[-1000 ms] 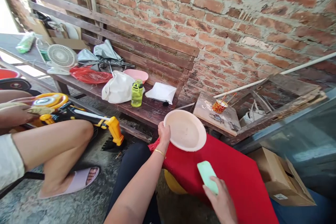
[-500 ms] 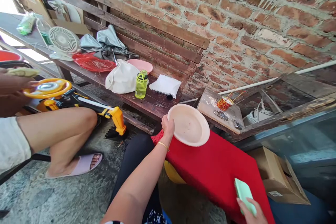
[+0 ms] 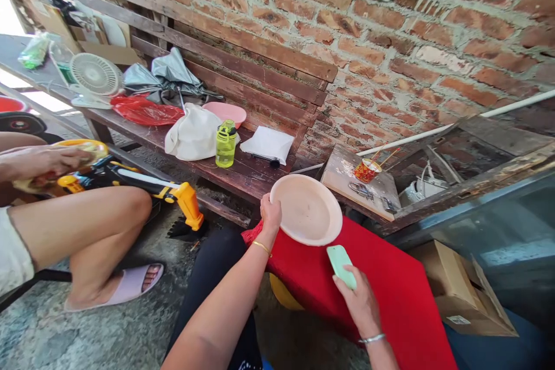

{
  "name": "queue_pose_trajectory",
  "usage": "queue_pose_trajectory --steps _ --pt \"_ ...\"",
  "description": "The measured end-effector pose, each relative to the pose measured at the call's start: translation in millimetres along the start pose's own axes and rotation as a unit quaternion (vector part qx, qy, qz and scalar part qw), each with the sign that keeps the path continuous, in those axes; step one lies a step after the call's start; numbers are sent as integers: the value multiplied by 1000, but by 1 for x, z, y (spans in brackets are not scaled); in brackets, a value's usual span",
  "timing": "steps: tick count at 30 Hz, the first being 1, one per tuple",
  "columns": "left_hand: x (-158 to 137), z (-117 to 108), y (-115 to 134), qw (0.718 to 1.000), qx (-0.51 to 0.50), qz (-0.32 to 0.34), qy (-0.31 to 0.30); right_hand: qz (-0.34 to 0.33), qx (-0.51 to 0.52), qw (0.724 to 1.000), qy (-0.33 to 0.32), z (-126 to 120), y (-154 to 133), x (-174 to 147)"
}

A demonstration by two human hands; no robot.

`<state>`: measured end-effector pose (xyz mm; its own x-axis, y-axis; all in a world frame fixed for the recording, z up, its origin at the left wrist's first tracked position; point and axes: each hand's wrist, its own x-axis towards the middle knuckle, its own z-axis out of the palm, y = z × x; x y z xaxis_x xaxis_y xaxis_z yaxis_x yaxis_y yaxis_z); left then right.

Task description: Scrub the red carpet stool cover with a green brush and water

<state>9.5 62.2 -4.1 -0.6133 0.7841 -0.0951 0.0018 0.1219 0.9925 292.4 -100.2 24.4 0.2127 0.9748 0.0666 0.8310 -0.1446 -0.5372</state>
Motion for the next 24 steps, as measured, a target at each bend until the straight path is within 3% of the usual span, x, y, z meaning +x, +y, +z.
queue_pose_trajectory --steps 4,7,12,15,17,20,24 --pt "-1 -3 4 1000 7 -9 16 -55 -28 998 -11 14 -6 15" --pt "-1 -4 8 1000 9 -15 22 -7 -27 1000 10 1 26 19" --pt "-3 -5 13 999 9 -26 30 169 -39 980 94 -69 122 8" --pt "-2 -6 11 999 4 -29 33 253 -45 957 137 -113 177 -9" --pt "0 -6 9 999 -11 -30 30 308 -31 936 169 -128 202 -21" --pt "3 -7 5 999 -24 -31 28 310 -5 926 214 -123 207 -29" --pt "7 -8 2 999 -33 -34 23 189 8 953 238 -80 166 -10"
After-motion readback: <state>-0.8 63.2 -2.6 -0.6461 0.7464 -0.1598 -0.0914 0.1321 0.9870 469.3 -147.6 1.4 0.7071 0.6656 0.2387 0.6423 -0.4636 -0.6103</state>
